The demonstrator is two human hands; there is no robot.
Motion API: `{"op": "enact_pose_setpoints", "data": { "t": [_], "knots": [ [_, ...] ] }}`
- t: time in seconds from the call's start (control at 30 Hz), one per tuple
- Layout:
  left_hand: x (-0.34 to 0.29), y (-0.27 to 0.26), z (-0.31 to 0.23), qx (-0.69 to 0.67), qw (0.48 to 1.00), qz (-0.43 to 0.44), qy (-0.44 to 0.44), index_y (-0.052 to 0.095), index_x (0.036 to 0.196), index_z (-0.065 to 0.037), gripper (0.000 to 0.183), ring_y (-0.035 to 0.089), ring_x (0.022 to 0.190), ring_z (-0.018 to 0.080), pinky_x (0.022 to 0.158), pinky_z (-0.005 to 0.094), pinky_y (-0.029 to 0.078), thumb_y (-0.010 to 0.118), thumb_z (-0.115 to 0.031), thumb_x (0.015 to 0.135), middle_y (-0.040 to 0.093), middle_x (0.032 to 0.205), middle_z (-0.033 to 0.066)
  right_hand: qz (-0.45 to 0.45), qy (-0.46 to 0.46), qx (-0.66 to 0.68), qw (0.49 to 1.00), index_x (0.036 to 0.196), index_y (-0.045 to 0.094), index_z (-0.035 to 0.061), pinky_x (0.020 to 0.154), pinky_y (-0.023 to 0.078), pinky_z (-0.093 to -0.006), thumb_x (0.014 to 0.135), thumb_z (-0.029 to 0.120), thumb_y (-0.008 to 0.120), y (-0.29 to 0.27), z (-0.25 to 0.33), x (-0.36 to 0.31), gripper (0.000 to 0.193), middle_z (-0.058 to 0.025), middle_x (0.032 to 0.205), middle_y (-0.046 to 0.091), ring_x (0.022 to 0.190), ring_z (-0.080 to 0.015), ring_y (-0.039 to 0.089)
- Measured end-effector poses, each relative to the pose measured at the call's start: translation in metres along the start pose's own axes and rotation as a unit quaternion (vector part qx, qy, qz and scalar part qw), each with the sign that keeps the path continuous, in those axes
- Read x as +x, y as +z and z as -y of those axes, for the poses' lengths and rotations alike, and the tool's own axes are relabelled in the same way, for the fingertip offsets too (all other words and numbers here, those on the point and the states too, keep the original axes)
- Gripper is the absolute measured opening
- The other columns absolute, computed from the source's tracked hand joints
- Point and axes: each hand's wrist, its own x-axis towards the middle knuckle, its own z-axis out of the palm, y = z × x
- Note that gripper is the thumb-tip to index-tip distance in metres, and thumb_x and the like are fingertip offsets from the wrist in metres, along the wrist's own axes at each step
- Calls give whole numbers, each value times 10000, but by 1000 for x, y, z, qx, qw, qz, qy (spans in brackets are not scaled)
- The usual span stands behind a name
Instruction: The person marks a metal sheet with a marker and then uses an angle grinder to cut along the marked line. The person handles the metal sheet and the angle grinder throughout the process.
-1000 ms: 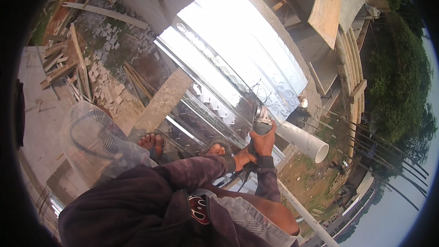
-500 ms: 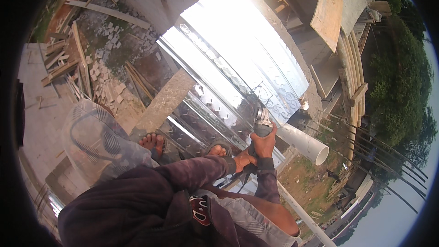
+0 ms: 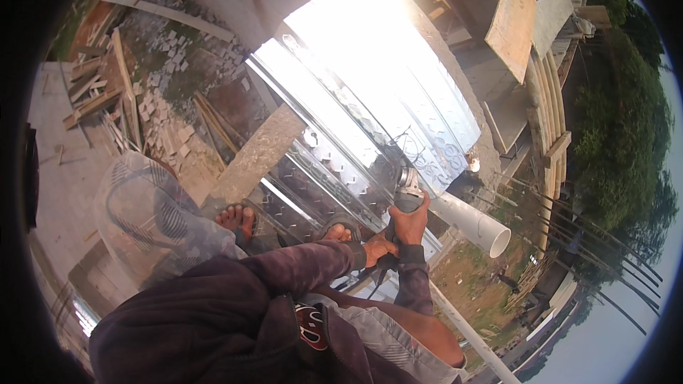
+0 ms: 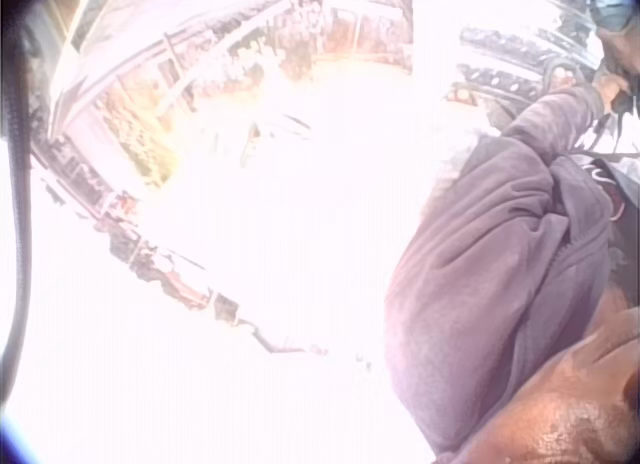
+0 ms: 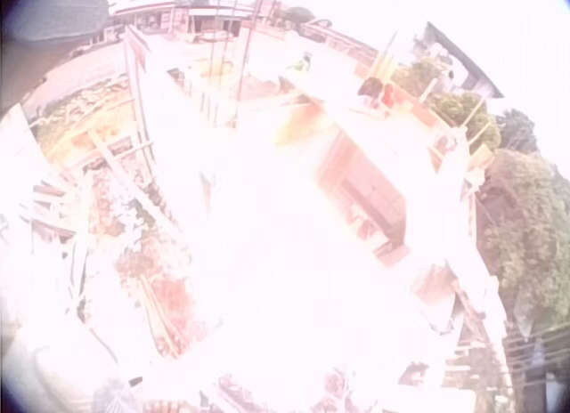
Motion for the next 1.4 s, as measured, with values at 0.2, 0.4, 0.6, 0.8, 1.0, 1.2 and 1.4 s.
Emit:
{"op": "enact_pose_setpoints", "data": {
  "t": [0.2,0.4,0.6,0.8,1.0,1.2,1.4],
  "knots": [
    [0,-2,1,-9,1000,2,-8,550,1280,-88,626,683,850,253,696,392,561,709,68,695,682,982,76,0,-5,-9,1000,1449,380,32,942,511,-420,657,171,797,1,-1,0,906,-245,1177,632,1048,-350,649],
    [3,-2,3,-13,1000,-10,-12,544,1283,-86,647,683,842,253,689,391,555,711,76,680,681,979,77,3,-20,4,1000,1448,379,22,947,508,-416,657,174,802,0,-3,1,911,-242,1182,631,1056,-339,644],
    [1,1,1,-4,1000,-20,-10,547,1276,-82,651,683,830,252,694,381,552,721,81,670,681,976,76,0,-23,2,1000,1445,382,24,955,503,-413,656,177,808,0,-1,0,910,-238,1184,630,1067,-334,642],
    [6,-2,4,-6,1000,-17,-8,544,1283,-79,663,682,831,251,686,378,553,734,76,667,681,973,78,-1,-10,-7,1000,1440,389,36,961,500,-417,657,181,807,1,0,1,900,-231,1194,628,1080,-344,639],
    [6,-2,6,-4,999,-24,-21,538,1290,-71,667,686,801,269,662,397,562,751,61,672,683,965,95,-4,-1,-18,1000,1440,387,32,954,503,-413,660,179,804,-1,-4,2,897,-229,1183,632,1067,-339,642],
    [4,1,5,-1,999,-34,-12,539,1277,-73,632,689,782,276,670,409,572,743,51,692,684,945,101,5,-4,-5,1000,1446,384,18,940,508,-403,665,181,802,-1,-3,2,902,-227,1181,633,1055,-325,646],
    [2,0,4,-2,1000,-18,-16,545,1246,-73,579,691,783,276,674,414,575,732,38,710,678,934,100,13,6,3,1000,1448,377,7,935,511,-399,664,185,802,-1,-5,3,910,-227,1186,633,1055,-314,646]
  ]
}}
